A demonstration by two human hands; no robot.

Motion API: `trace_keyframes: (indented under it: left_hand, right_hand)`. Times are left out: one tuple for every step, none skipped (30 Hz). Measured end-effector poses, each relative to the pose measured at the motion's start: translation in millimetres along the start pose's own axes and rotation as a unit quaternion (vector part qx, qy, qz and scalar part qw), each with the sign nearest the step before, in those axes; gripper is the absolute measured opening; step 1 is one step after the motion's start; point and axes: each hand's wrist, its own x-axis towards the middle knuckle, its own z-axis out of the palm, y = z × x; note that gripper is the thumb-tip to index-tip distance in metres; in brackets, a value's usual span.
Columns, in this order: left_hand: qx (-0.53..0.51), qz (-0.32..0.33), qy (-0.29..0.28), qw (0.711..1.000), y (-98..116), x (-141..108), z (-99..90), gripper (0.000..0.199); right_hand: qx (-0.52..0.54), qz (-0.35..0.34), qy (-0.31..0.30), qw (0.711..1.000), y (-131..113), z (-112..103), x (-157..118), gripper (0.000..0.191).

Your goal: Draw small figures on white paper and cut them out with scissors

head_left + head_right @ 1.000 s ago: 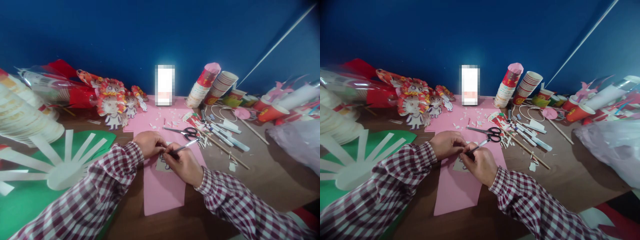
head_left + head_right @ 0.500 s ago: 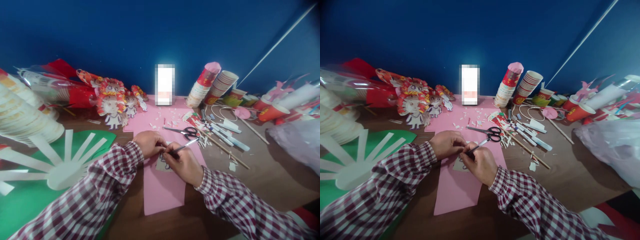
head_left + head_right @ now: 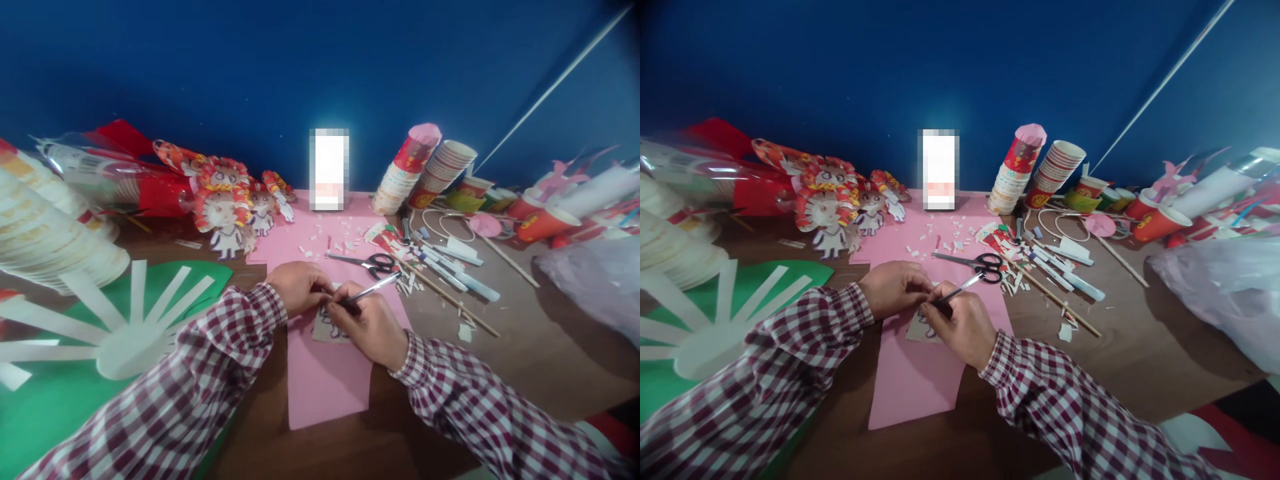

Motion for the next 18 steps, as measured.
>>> trace_keyframes:
  left_hand:
    - [0.001, 0.003, 0.002, 1.000, -0.2, 0.0, 0.2, 0.017]
    - [0.002, 0.004, 0.003, 1.000, -0.4, -0.1, 0.4, 0.017]
    - [0.003, 0.003, 0.004, 1.000, -0.5, -0.1, 0.6, 0.017]
    - [0.004, 0.002, 0.003, 1.000, -0.5, -0.2, 0.7, 0.017]
    - [0.005, 0.002, 0.002, 1.000, -0.5, -0.2, 0.7, 0.017]
    - [0.006, 0.001, 0.001, 1.000, -0.4, -0.1, 0.6, 0.017]
    - [0.007, 0.001, -0.001, 1.000, -0.2, -0.1, 0.5, 0.017]
    - [0.008, 0.000, -0.002, 1.000, 0.0, 0.0, 0.5, 0.018]
    - [0.010, 0.000, -0.002, 1.000, 0.2, 0.0, 0.4, 0.018]
    - [0.011, 0.000, -0.001, 1.000, 0.4, 0.1, 0.5, 0.018]
    - [0.012, 0.000, 0.000, 1.000, 0.4, 0.1, 0.7, 0.018]
    - [0.013, -0.001, 0.000, 1.000, 0.3, 0.1, 0.9, 0.018]
    - [0.014, -0.002, 0.000, 1.000, 0.1, 0.1, 1.1, 0.018]
    - [0.013, -0.003, 0.000, 1.000, -0.2, 0.1, 1.4, 0.018]
    - [0.011, -0.004, -0.002, 1.000, -0.6, 0.1, 1.6, 0.018]
    - [0.009, -0.004, -0.004, 1.000, -0.9, 0.2, 1.7, 0.018]
    - [0.008, -0.004, -0.005, 1.000, -1.2, 0.2, 1.7, 0.018]
    - [0.007, -0.004, -0.005, 1.000, -1.3, 0.3, 1.6, 0.018]
  right_hand:
    - [-0.001, 0.001, 0.000, 1.000, 0.1, 0.2, 0.0, 0.013]
    - [-0.001, 0.000, -0.001, 1.000, 0.1, 0.3, 0.0, 0.013]
    - [-0.002, -0.001, -0.001, 1.000, 0.1, 0.4, 0.1, 0.012]
    - [-0.004, -0.002, 0.000, 1.000, 0.0, 0.5, 0.1, 0.012]
    - [-0.007, -0.004, 0.002, 1.000, 0.0, 0.5, 0.2, 0.012]
    - [-0.011, -0.005, 0.004, 1.000, 0.0, 0.6, 0.2, 0.012]
    - [-0.013, -0.005, 0.005, 1.000, 0.0, 0.7, 0.2, 0.012]
    - [-0.013, -0.004, 0.005, 1.000, 0.2, 0.9, 0.2, 0.012]
    - [-0.013, -0.003, 0.005, 1.000, 0.3, 1.0, 0.1, 0.012]
    - [-0.013, -0.002, 0.005, 1.000, 0.5, 1.2, 0.1, 0.012]
    - [-0.013, -0.002, 0.006, 1.000, 0.6, 1.4, 0.0, 0.012]
    - [-0.014, -0.003, 0.008, 1.000, 0.7, 1.6, 0.0, 0.012]
    - [-0.016, -0.003, 0.009, 1.000, 0.7, 1.7, 0.1, 0.012]
    - [-0.017, -0.004, 0.011, 1.000, 0.6, 1.9, 0.1, 0.011]
    - [-0.017, -0.003, 0.011, 1.000, 0.4, 1.9, 0.1, 0.011]
    - [-0.017, -0.003, 0.010, 1.000, 0.1, 2.0, 0.2, 0.011]
    - [-0.016, -0.002, 0.010, 1.000, -0.1, 2.1, 0.2, 0.010]
    - [-0.015, -0.001, 0.010, 1.000, -0.3, 2.1, 0.3, 0.010]
